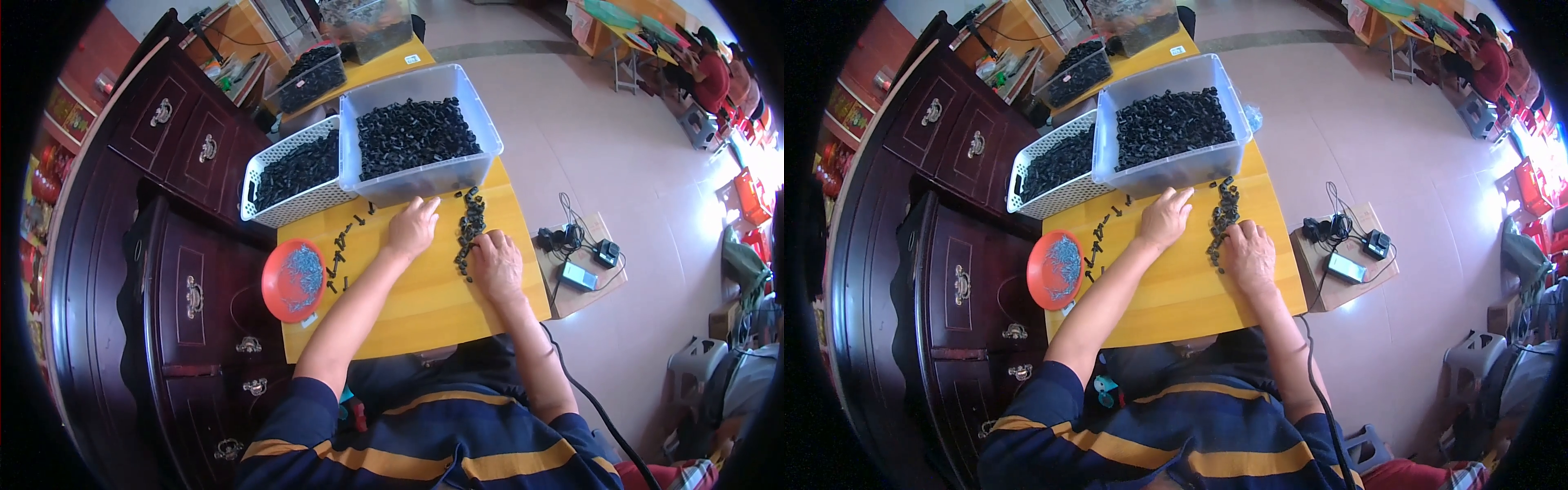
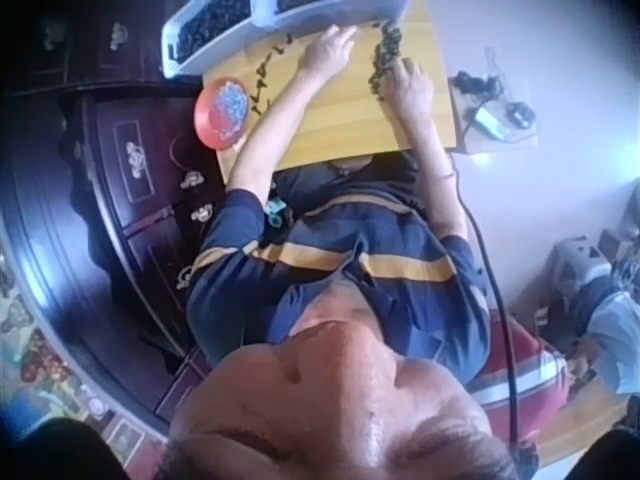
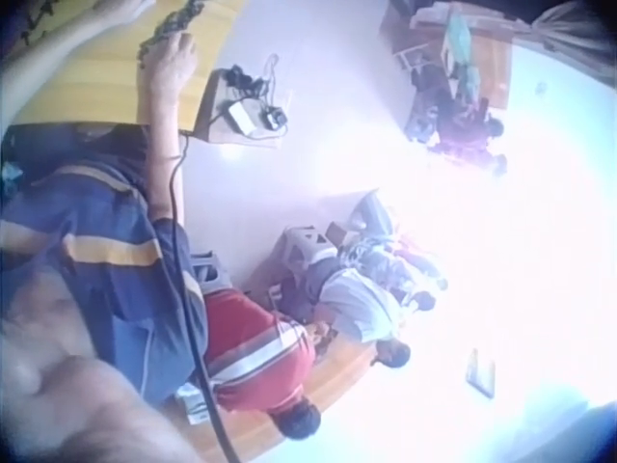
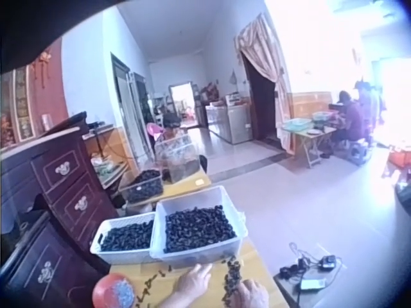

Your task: The person assembles small plastic components by hand at a workbench.

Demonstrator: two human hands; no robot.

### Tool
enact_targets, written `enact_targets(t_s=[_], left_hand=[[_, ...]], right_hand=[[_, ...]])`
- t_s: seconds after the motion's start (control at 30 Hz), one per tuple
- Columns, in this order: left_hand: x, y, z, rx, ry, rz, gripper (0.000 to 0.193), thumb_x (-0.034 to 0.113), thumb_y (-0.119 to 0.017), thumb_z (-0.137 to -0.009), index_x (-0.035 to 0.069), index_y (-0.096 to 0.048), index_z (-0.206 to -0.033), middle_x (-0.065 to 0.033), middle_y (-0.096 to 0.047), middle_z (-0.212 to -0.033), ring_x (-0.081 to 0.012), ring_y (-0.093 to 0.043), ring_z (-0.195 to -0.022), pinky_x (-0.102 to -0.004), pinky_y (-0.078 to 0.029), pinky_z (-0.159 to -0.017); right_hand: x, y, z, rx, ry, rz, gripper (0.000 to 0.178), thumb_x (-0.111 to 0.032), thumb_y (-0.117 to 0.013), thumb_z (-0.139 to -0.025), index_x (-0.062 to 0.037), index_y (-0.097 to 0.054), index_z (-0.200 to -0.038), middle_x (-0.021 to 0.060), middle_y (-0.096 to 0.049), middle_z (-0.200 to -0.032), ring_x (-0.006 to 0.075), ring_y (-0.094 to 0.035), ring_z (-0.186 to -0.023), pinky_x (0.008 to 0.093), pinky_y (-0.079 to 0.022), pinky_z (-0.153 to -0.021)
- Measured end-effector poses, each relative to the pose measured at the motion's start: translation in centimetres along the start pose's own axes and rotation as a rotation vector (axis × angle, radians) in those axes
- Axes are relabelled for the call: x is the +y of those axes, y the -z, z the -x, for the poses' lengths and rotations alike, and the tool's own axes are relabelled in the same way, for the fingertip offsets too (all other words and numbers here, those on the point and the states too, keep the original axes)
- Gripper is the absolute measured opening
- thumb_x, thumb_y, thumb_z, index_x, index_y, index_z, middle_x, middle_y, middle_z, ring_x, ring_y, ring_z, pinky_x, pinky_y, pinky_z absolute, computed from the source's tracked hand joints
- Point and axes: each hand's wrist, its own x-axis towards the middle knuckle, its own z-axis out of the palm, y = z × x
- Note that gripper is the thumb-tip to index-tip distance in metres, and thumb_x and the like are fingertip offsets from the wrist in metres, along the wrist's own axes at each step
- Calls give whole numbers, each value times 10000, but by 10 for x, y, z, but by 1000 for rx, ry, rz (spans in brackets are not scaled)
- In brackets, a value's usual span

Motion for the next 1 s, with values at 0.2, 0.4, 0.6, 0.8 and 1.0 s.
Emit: enact_targets(t_s=[0.2,0.4,0.6,0.8,1.0], left_hand=[[-4,-8,0,66,-44,43,160,172,-684,-946,117,-733,-1088,-103,-667,-1006,-349,-692,-896,-451,-573,-769],[-4,-4,21,154,-49,126,62,128,-674,-942,80,-694,-975,-105,-669,-958,-345,-682,-854,-438,-560,-744],[6,11,72,224,82,365,83,115,-611,-1000,35,-625,-1020,-108,-635,-844,-231,-666,-754,-351,-544,-706],[34,29,113,81,379,846,66,85,-607,-1035,21,-603,-1021,-11,-635,-833,-79,-609,-719,-249,-522,-673],[53,34,132,-33,464,1106,56,19,-672,-987,19,-617,-999,29,-623,-822,-41,-592,-712,-213,-517,-662]], right_hand=[[-1,5,0,25,27,-45,184,-160,-719,-886,-137,-687,-1066,78,-611,-1064,305,-618,-1018,441,-508,-874],[1,3,-1,1,12,-60,171,-148,-712,-896,-94,-653,-1048,97,-619,-1068,318,-621,-1022,449,-503,-881],[5,9,1,208,-55,-391,132,-85,-703,-920,-57,-627,-1024,121,-694,-934,340,-686,-890,428,-552,-793],[0,23,11,192,-207,-641,115,-34,-709,-938,-12,-627,-1016,80,-708,-834,163,-707,-767,300,-560,-739],[-17,29,55,-3,-449,-1162,110,-42,-621,-1023,-12,-619,-1129,9,-653,-1004,97,-631,-893,256,-528,-828]])
